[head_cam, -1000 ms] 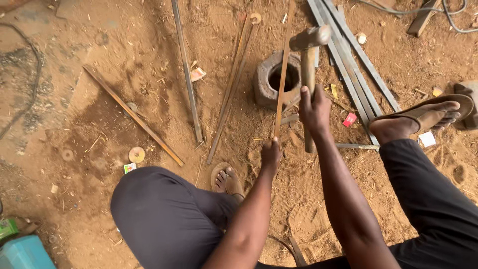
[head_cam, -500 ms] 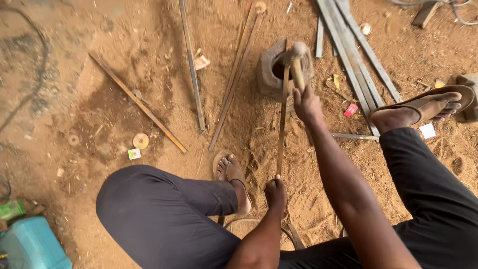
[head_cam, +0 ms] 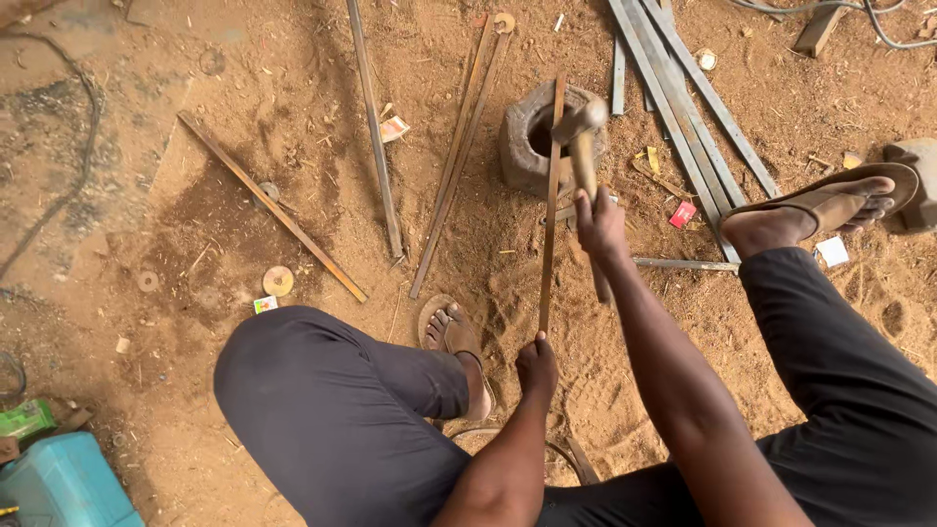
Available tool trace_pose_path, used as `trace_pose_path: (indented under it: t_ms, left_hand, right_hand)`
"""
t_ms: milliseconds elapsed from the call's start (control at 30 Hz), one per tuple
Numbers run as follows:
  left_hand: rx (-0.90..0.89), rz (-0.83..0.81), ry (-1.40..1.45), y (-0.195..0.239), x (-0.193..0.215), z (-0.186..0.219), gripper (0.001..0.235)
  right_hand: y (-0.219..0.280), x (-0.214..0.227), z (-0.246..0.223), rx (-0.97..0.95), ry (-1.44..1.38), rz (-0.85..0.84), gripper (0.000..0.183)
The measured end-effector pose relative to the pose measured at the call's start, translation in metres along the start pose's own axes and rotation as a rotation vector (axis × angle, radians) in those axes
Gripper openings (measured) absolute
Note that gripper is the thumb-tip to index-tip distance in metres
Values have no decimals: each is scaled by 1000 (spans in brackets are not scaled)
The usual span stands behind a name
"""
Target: The person hits metal rods with a hammer against a stone block to straighten them.
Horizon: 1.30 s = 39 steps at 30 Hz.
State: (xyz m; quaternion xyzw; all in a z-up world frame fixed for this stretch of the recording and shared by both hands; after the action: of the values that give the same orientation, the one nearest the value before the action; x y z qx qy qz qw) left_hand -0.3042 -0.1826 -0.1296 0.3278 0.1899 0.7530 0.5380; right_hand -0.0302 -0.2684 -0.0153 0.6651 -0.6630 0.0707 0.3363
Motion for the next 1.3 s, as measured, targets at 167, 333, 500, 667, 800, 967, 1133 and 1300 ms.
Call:
trace_pose_path:
  t_ms: [167,333,500,667,800,967,1133,1300]
  left_hand:
    - [-69,6,-31,-7,-7,-2,61]
    - [-98,24,-26,-3,-11,-27,64]
    - [26,17,-30,7,-13,-39,63]
    - [-1,83,-91,6,-6,-41,65]
    - [42,34,-137,2,-7,-38,67]
    - [40,-37,15,10,9,-7,54]
    - [-159,-33,212,5,25,64,42]
    - [150,-414,694,-20,34,164,42]
  right_hand:
    - [-11,17,-20,181,-5,129,34]
    - [-21,3,-40,-77,91,62,34]
    - [-51,24,-66,14,26,59,41]
    - [-53,14,-77,74,11,111,41]
    - [-72,11,-73,-133,112,-61,41]
    - [-60,11,-62,-82,142,15,40]
    - [4,4,-4,-179,51,105,39]
    - [14,30,-6,-392,105,10,40]
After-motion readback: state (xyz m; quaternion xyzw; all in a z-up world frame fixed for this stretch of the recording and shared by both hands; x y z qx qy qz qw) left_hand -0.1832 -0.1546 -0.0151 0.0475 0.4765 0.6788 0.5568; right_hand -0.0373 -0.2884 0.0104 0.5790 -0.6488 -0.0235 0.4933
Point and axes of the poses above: each hand's wrist, its own y-axis away from the middle knuckle, its own x-axis out of the back of the hand, z = x × y, the point moved 3 cm from there along -y, towards the middle knuckle, and after that the axes turned 10 degrees about -x, right-handed, at the moved point
